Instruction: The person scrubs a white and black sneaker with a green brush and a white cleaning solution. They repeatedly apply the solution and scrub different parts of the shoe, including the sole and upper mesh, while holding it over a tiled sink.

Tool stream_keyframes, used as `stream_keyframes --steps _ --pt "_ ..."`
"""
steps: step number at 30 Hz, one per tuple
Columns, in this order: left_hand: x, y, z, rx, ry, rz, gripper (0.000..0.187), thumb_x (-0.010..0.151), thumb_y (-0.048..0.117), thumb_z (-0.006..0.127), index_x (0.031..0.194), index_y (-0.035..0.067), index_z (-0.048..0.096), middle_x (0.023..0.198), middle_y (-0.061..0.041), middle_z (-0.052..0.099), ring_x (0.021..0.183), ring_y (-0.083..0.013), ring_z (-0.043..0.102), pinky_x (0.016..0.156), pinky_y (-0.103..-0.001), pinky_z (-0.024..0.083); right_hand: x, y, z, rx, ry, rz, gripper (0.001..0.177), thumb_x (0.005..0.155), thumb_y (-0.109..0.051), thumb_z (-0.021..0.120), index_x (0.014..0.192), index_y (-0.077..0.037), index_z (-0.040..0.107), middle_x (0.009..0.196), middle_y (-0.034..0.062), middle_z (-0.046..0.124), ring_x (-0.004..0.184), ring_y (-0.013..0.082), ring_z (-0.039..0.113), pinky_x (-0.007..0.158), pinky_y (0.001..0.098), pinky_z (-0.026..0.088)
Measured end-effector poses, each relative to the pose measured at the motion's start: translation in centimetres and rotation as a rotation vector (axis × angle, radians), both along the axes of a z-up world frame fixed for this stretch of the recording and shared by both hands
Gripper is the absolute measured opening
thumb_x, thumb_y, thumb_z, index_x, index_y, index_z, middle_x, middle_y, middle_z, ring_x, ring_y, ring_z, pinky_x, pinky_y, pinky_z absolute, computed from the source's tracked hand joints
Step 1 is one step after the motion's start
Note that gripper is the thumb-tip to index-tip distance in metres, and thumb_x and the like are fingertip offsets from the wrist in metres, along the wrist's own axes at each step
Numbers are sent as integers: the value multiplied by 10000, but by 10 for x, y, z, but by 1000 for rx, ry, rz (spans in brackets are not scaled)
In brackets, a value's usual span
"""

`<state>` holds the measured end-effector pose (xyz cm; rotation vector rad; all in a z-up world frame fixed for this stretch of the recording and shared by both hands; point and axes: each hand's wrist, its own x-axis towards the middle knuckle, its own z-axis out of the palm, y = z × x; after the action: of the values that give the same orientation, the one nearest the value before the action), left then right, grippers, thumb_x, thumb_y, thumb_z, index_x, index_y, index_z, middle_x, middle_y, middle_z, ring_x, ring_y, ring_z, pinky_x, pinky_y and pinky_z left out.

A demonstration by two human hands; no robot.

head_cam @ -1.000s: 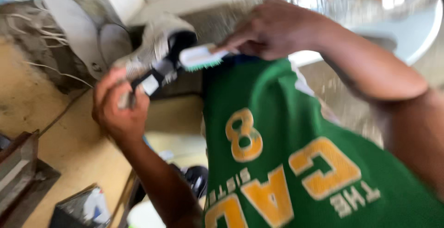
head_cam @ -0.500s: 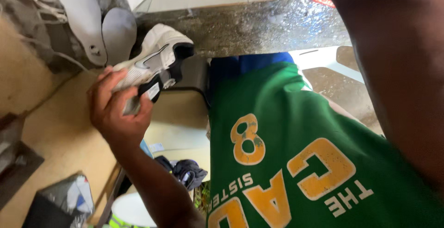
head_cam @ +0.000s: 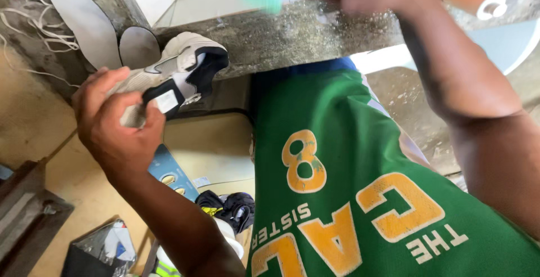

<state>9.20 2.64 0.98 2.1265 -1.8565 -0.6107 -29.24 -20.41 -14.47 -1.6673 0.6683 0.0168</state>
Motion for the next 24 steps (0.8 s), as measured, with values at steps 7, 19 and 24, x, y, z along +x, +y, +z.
stream_keyframes --steps 7,19,24 --pt "-56 -17 16 1 -115 -53 167 876 104 787 908 90 624 1291 -29 673 1287 -320 609 1067 -420 529 76 93 41 -66 45 346 421 997 -217 621 1381 -383 664 1212 -26 751 857 210 728 595 388 551" --pt "-71 -20 16 -46 -138 -76 198 877 88 800 938 86 612 1326 -27 662 1307 -336 613 1077 -466 533 104 128 35 -107 -20 253 645 848 -134 661 1437 -386 589 1214 -7 723 1006 254 717 805 411 582" --pt "-67 -24 15 -52 -133 -70 232 863 103 816 955 98 603 1292 -30 667 1274 -336 608 1073 -467 532 109 113 23 -271 56 291 553 898 -215 668 1412 -406 592 1184 2 728 993 288 699 757 447 567"
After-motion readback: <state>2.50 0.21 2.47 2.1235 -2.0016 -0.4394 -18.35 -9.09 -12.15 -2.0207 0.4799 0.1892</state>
